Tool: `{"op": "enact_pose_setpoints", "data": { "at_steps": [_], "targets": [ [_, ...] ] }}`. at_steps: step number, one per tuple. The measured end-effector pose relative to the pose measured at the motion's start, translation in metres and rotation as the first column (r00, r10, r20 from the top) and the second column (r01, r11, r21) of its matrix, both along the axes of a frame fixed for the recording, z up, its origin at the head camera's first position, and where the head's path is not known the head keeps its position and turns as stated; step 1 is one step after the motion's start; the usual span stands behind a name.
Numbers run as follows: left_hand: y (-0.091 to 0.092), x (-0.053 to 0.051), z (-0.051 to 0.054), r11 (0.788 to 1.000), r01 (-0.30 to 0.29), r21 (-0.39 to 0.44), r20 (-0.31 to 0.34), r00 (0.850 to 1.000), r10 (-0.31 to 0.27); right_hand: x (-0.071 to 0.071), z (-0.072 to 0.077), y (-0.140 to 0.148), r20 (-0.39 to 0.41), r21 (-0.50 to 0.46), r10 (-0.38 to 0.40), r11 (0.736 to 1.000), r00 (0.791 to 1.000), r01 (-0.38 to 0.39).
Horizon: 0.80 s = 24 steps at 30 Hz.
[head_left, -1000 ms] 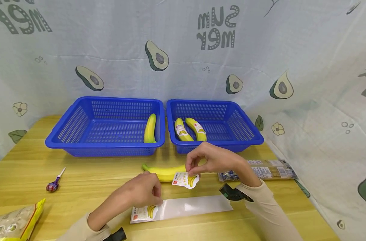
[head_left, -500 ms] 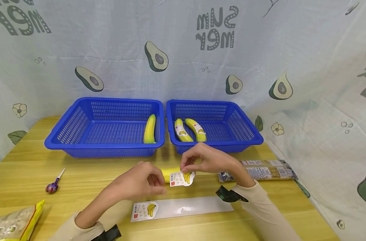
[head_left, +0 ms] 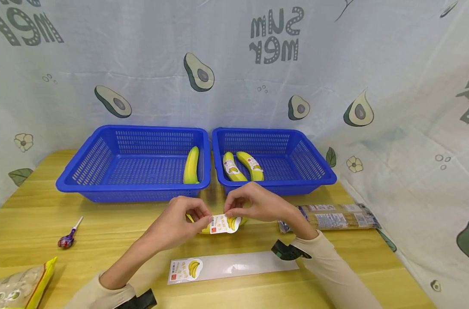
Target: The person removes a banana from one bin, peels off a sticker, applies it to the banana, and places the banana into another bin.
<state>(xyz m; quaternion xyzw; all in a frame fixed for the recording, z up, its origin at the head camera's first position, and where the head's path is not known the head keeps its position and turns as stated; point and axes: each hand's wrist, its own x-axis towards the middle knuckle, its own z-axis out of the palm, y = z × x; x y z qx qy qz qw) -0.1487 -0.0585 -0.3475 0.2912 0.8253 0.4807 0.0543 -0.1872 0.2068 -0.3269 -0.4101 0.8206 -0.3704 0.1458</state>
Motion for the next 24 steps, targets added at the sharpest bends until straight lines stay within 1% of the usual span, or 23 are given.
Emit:
{"op": "enact_pose_setpoints", "data": {
  "at_steps": [7, 14, 17, 20, 24],
  "targets": [
    [0.002, -0.001, -0.007, 0.997, -0.082, -0.007, 0.017, 0.996, 0.082, -0.005, -0.005, 0.001, 0.041, -0.006, -0.058, 0.998, 0.997, 0.058],
    [0.006, -0.002, -0.017, 0.986, -0.164, -0.034, 0.009, 0.986, 0.165, -0.009, -0.014, 0.000, 0.059, -0.009, -0.129, 0.992, 0.990, 0.130],
    [0.007, -0.003, -0.020, 0.982, -0.185, -0.042, 0.008, 0.983, 0.186, -0.010, -0.016, -0.001, 0.070, 0.002, -0.149, 0.989, 0.986, 0.150],
    [0.008, -0.003, -0.022, 0.980, -0.194, -0.048, 0.003, 0.981, 0.194, -0.010, -0.019, -0.001, 0.072, 0.014, -0.162, 0.987, 0.984, 0.162],
    [0.009, -0.004, -0.022, 0.977, -0.204, -0.057, -0.012, 0.979, 0.204, -0.012, -0.022, -0.002, 0.048, 0.026, -0.167, 0.986, 0.985, 0.166]
  ]
}}
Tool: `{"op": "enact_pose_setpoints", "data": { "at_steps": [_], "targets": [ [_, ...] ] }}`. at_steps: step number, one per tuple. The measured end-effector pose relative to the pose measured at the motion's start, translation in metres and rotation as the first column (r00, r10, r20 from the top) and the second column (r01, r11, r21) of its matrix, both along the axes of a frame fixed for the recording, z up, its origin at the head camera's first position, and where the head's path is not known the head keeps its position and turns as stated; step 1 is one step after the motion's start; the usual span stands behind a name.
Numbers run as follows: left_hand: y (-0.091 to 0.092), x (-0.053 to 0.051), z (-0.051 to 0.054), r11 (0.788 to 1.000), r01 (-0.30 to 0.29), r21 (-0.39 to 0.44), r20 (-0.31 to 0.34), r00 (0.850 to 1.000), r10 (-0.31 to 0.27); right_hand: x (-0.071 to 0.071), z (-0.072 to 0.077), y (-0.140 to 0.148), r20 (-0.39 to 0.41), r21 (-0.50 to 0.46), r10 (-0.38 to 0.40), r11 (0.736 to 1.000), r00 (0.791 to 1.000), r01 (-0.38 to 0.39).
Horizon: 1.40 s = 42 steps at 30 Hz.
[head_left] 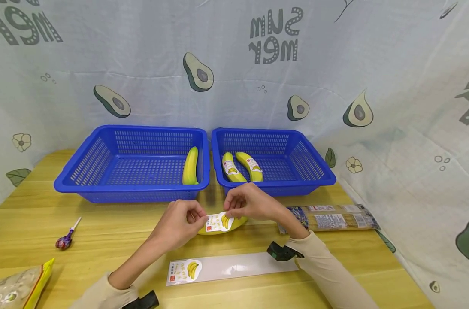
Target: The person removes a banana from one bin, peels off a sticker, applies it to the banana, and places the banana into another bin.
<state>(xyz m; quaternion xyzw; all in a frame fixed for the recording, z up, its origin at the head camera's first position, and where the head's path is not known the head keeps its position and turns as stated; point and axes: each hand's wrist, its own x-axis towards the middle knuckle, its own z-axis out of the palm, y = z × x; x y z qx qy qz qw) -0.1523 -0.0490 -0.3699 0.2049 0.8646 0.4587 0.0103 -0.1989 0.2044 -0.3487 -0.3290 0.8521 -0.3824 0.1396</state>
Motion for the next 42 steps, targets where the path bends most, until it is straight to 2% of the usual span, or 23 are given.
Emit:
{"op": "enact_pose_setpoints", "data": {
  "at_steps": [9, 24, 42],
  "targets": [
    [0.002, 0.000, -0.005, 0.999, -0.033, -0.021, -0.009, 0.999, 0.033, -0.004, -0.007, -0.002, -0.029, 0.014, -0.002, 1.000, 1.000, 0.002],
    [0.005, 0.001, -0.013, 0.997, -0.061, -0.046, -0.038, 0.997, 0.060, -0.004, -0.009, -0.003, -0.065, 0.037, 0.013, 0.999, 0.998, -0.010],
    [0.008, 0.002, -0.017, 0.994, -0.082, -0.077, -0.058, 0.995, 0.078, -0.003, -0.010, -0.002, -0.078, 0.060, 0.029, 0.998, 0.997, -0.024]
  ]
}}
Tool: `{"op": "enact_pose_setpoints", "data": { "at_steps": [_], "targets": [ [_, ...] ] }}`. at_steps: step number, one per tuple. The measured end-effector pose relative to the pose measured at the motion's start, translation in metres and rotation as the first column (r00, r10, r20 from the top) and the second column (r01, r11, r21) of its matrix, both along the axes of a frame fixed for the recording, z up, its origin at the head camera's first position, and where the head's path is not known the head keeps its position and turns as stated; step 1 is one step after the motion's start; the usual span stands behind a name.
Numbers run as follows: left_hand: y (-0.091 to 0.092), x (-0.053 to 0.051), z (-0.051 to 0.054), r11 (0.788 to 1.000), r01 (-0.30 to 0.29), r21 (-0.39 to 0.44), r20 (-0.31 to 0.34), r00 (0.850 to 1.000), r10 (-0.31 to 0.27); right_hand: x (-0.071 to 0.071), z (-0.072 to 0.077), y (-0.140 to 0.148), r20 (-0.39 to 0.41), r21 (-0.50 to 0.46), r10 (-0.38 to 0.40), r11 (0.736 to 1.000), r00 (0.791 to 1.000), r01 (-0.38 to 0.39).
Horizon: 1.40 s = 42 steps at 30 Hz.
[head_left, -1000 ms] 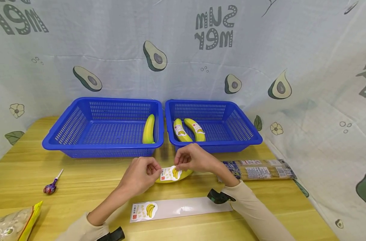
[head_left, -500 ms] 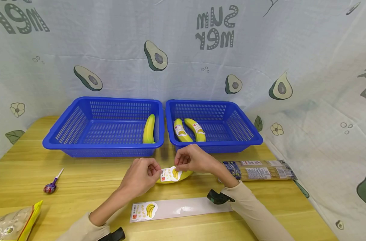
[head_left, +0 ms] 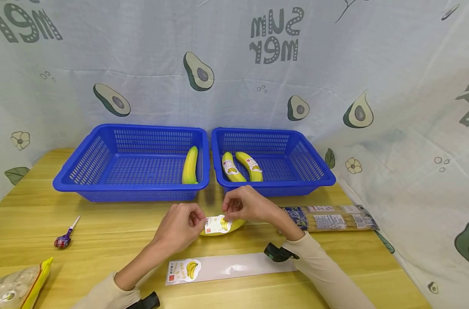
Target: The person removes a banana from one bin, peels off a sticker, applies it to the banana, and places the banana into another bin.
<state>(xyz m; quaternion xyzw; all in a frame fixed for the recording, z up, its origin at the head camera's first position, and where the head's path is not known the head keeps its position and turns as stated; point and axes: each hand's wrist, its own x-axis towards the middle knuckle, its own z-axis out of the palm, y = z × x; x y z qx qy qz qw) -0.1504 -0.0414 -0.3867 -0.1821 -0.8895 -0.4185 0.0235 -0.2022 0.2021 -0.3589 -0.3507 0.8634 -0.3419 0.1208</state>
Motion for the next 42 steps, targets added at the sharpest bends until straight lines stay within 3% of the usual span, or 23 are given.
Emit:
{"op": "enact_pose_setpoints", "data": {
  "at_steps": [17, 23, 37, 42],
  "targets": [
    [0.0027, 0.0038, -0.0024, 0.999, 0.004, -0.039, -0.037, 0.999, -0.006, 0.0011, 0.0024, 0.0014, -0.048, 0.046, 0.107, 0.993, 0.993, -0.105],
    [0.0031, 0.0047, -0.0023, 0.998, 0.009, -0.062, -0.052, 0.999, -0.012, 0.0025, 0.0037, 0.0001, -0.033, 0.080, 0.112, 0.991, 0.993, -0.110],
    [0.0027, 0.0057, -0.0012, 0.996, 0.017, -0.089, -0.039, 0.999, -0.021, 0.0060, 0.0040, -0.0025, -0.101, 0.166, 0.135, 0.979, 0.986, -0.117],
    [0.0026, 0.0049, -0.0033, 0.988, 0.014, -0.154, -0.026, 0.999, -0.018, 0.0071, 0.0055, -0.0013, -0.122, 0.197, 0.147, 0.973, 0.982, -0.121]
  ]
}}
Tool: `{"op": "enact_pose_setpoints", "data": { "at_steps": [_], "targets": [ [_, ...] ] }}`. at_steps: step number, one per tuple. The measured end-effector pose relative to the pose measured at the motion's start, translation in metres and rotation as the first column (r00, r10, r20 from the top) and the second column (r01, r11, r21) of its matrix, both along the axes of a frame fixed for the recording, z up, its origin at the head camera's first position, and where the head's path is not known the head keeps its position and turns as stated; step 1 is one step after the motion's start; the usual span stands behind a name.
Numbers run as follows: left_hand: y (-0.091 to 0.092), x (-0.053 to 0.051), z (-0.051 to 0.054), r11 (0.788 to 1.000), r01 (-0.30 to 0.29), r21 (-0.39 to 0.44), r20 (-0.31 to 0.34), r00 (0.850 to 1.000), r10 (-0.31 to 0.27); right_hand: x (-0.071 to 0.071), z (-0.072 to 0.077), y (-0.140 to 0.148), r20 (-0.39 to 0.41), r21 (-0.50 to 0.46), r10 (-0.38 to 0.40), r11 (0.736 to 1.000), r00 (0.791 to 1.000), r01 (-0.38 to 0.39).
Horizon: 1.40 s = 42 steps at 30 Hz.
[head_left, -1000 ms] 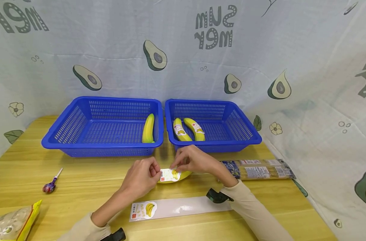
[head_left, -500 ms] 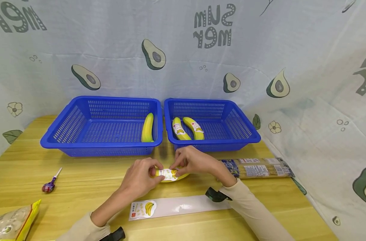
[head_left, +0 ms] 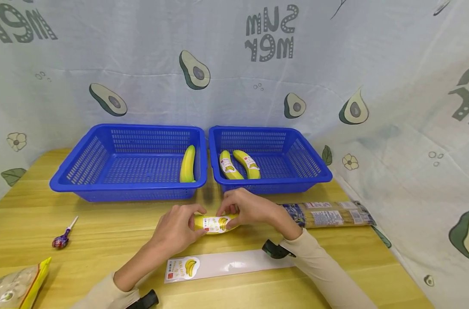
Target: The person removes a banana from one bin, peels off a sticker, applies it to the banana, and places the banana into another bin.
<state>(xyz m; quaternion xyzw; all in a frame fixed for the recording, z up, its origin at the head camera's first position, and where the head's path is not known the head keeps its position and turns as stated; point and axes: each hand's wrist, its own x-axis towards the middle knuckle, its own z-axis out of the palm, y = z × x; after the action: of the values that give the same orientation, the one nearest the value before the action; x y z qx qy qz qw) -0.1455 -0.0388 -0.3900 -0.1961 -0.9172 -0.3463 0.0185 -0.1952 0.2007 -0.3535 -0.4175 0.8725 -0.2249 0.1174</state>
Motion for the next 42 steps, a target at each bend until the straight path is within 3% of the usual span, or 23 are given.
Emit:
{"op": "enact_pose_setpoints", "data": {
  "at_steps": [8, 15, 23, 32, 37, 42],
  "targets": [
    [-0.002, 0.000, -0.006, 0.996, -0.001, -0.092, -0.062, 0.998, -0.005, 0.001, 0.002, 0.000, -0.013, 0.016, 0.033, 0.999, 0.999, -0.033],
    [-0.004, 0.001, 0.003, 0.995, 0.044, -0.084, -0.030, 0.998, -0.047, 0.002, 0.004, 0.000, 0.028, 0.020, 0.050, 0.999, 0.998, -0.050],
    [-0.001, 0.007, 0.014, 0.993, 0.102, -0.061, -0.037, 0.994, -0.104, 0.003, 0.007, 0.003, 0.119, -0.061, 0.061, 0.997, 0.991, -0.054],
    [0.004, 0.013, 0.025, 0.985, 0.159, -0.061, -0.152, 0.974, -0.167, 0.002, 0.012, 0.013, 0.276, -0.042, 0.070, 0.997, 0.959, -0.061],
    [0.006, 0.015, 0.028, 0.982, 0.181, -0.050, -0.220, 0.957, -0.187, 0.001, 0.014, 0.020, 0.348, -0.092, 0.090, 0.994, 0.933, -0.061],
    [0.006, 0.016, 0.029, 0.984, 0.175, -0.007, -0.261, 0.950, -0.171, 0.003, 0.020, 0.025, 0.338, -0.138, 0.069, 0.990, 0.939, -0.023]
  ]
}}
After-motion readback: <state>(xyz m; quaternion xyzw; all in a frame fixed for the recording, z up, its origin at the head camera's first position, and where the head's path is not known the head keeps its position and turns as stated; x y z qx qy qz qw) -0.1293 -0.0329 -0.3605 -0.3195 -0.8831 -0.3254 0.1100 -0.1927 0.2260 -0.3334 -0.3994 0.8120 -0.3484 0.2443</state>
